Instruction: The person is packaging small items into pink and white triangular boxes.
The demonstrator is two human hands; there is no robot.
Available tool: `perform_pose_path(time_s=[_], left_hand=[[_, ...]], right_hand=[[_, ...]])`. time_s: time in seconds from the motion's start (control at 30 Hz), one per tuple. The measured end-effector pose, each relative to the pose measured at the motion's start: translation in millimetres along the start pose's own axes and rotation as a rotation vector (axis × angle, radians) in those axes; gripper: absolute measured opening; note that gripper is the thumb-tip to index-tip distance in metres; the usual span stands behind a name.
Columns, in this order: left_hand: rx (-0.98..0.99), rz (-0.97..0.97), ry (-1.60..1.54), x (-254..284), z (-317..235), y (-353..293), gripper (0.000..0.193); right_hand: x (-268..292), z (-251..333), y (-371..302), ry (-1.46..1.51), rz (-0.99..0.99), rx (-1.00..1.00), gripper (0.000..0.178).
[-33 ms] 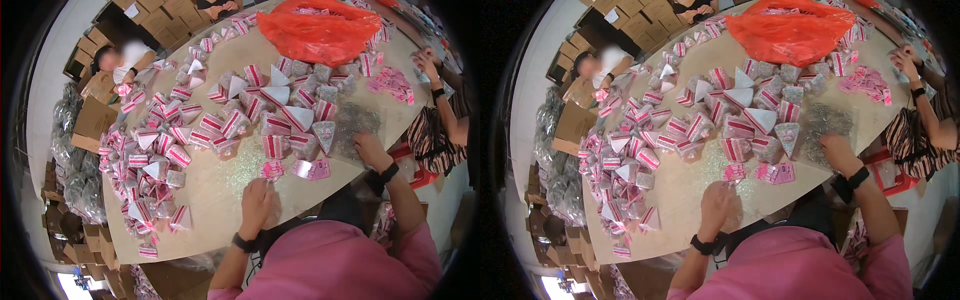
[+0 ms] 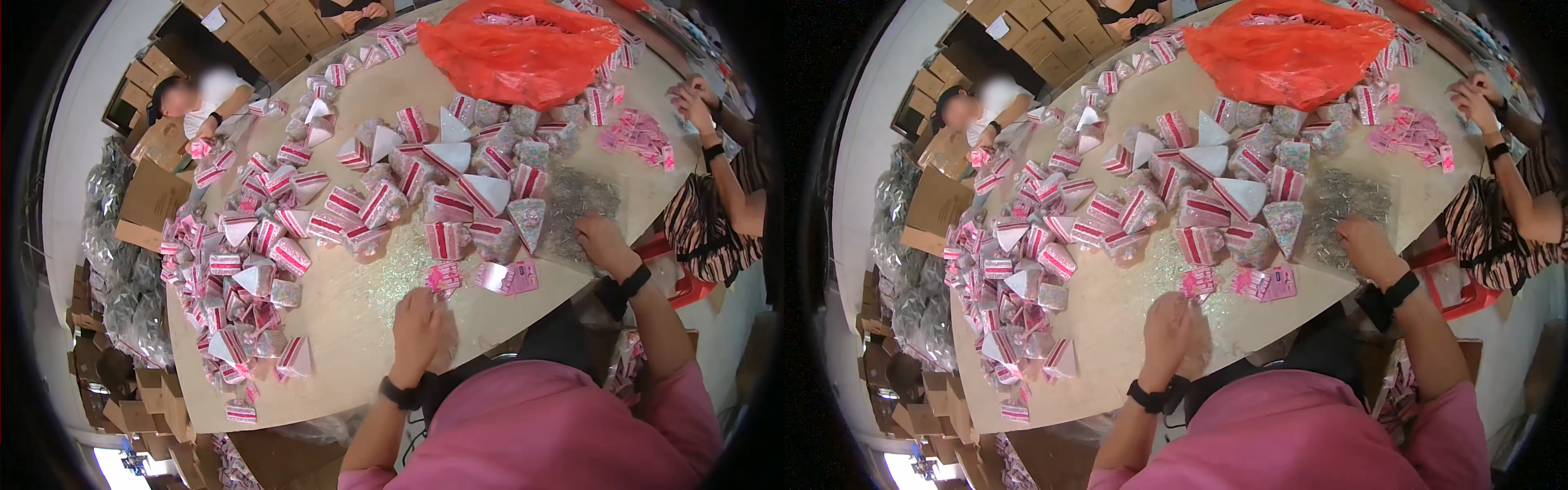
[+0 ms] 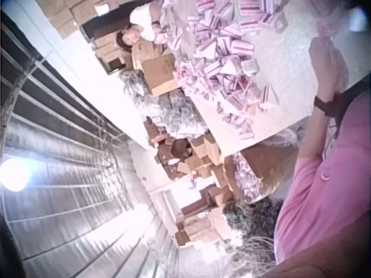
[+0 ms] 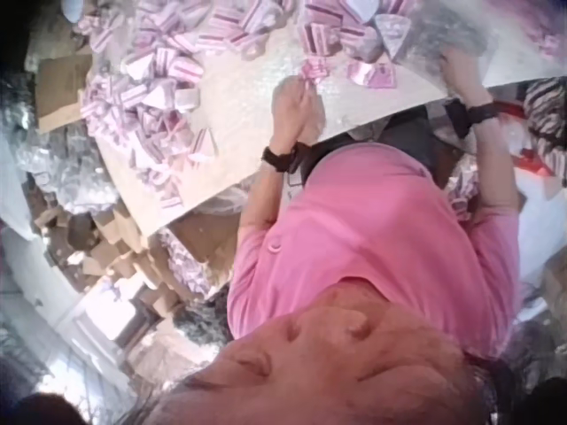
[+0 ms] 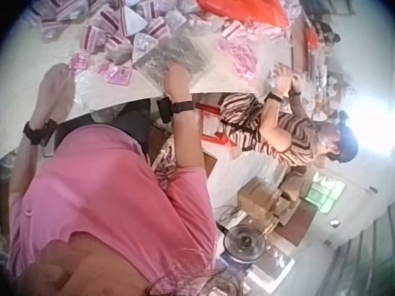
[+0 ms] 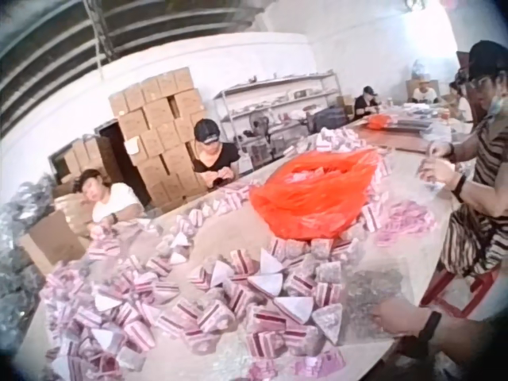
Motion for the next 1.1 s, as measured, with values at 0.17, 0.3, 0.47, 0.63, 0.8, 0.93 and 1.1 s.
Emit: perform_pose_path(time_s=[0.17,0.3,0.47,0.63,0.8,0.93,1.1], left_hand=[[-0.190,-0.088,0.162,-12,-14,37,0.046],[-0.172,-0.038,0.171,-18,-16,47,0.049],[-0.186,-0.033,0.226,-7,-8,45,0.052],[-0.202,-0.040,0.229,0,-13,32,0.048],[-0.244,-0.053,0.178,-3,-34,20,0.040],[-0.281,-0.025,0.137,-4,-50,14,0.036],[-0.335,0.005,0.049,-6,-66,13,0.032]], right_hand=[[17,-2,9,0.147,-0.130,-0.008,0.006],[35,2,11,0.351,-0.260,0.024,0.007],[38,-3,9,0.585,-0.296,-0.165,0.008],[48,12,9,0.810,-0.297,-0.327,0.006],[44,-3,3,0.851,-0.275,-0.355,0.006],[45,-4,-1,0.883,-0.338,-0.370,0.005],[42,-8,-2,0.975,-0.387,-0.404,0.002]])
Point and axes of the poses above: each hand's wrist, its own y-axis towards the middle knuckle, its own x-axis out of the back of the hand, z = x × y, the point moved 3 cm from there along y, towards the middle knuckle, and after that the axes turned 7 degrees about x, right-handed, at the moved point
